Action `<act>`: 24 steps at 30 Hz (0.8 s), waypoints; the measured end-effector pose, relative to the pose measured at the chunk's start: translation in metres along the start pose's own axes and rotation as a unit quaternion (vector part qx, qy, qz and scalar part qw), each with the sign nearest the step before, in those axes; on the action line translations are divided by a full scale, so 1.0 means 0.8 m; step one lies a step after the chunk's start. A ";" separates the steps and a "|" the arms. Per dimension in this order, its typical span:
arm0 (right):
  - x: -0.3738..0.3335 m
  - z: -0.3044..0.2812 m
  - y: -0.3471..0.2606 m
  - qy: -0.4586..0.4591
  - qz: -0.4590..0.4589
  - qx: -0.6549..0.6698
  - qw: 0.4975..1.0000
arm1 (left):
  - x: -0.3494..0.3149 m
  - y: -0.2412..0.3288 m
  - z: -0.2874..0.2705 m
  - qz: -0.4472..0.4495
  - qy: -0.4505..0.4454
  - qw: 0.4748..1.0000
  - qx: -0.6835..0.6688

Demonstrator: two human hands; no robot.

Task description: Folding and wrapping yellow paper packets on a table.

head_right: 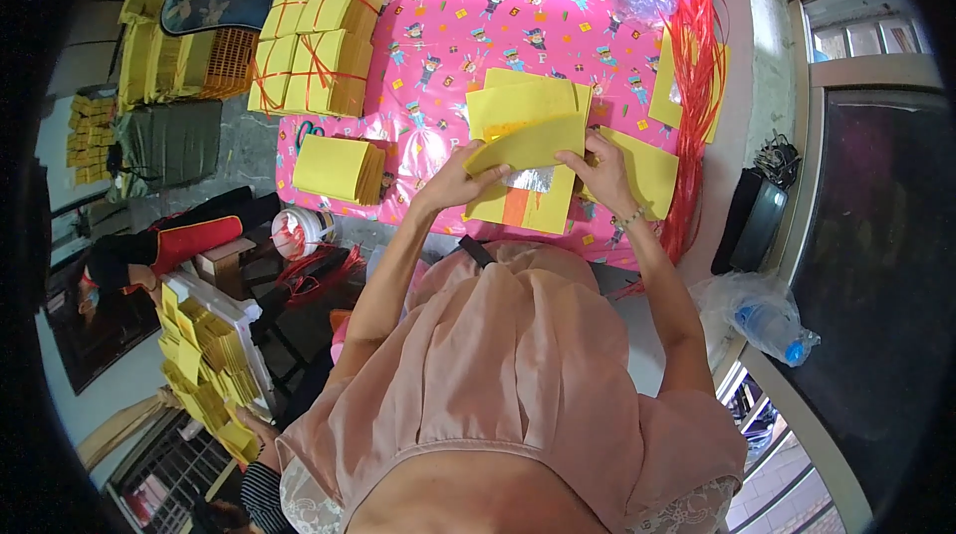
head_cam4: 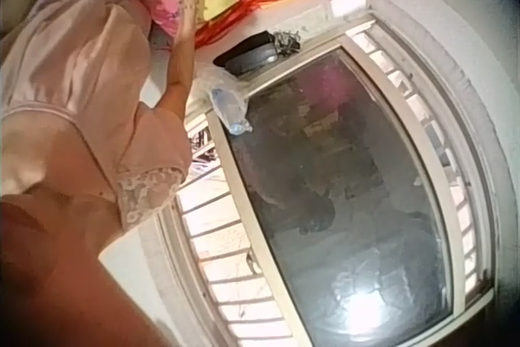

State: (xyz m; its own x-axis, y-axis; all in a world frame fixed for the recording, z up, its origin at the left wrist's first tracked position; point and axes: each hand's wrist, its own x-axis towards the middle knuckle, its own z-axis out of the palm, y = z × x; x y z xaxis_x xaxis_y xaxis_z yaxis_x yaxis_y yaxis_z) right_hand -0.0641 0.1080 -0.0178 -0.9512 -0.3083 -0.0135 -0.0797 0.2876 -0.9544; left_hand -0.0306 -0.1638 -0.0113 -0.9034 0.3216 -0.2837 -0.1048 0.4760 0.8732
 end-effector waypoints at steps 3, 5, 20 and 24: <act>0.001 0.002 -0.003 -0.005 0.031 -0.015 0.999 | 0.005 0.010 -0.006 -0.027 -0.012 0.999 -0.037; 0.003 0.006 -0.011 0.022 0.055 0.019 0.998 | 0.005 0.013 -0.006 -0.036 -0.016 0.997 -0.073; 0.028 0.021 -0.012 0.088 0.144 -0.132 0.977 | 0.011 0.010 0.020 -0.084 0.275 0.953 -0.099; 0.029 0.025 -0.004 0.105 0.138 -0.107 0.979 | 0.012 0.017 0.016 -0.104 0.273 0.953 -0.079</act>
State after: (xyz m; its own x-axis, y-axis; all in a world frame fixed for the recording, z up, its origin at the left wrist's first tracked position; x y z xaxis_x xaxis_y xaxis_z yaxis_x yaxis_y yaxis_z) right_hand -0.0800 0.0816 -0.0207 -0.9837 -0.0060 -0.1797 0.1501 0.5234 -0.8388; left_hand -0.0350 -0.1437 -0.0071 -0.9336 -0.2604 -0.2462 -0.3274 0.3406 0.8814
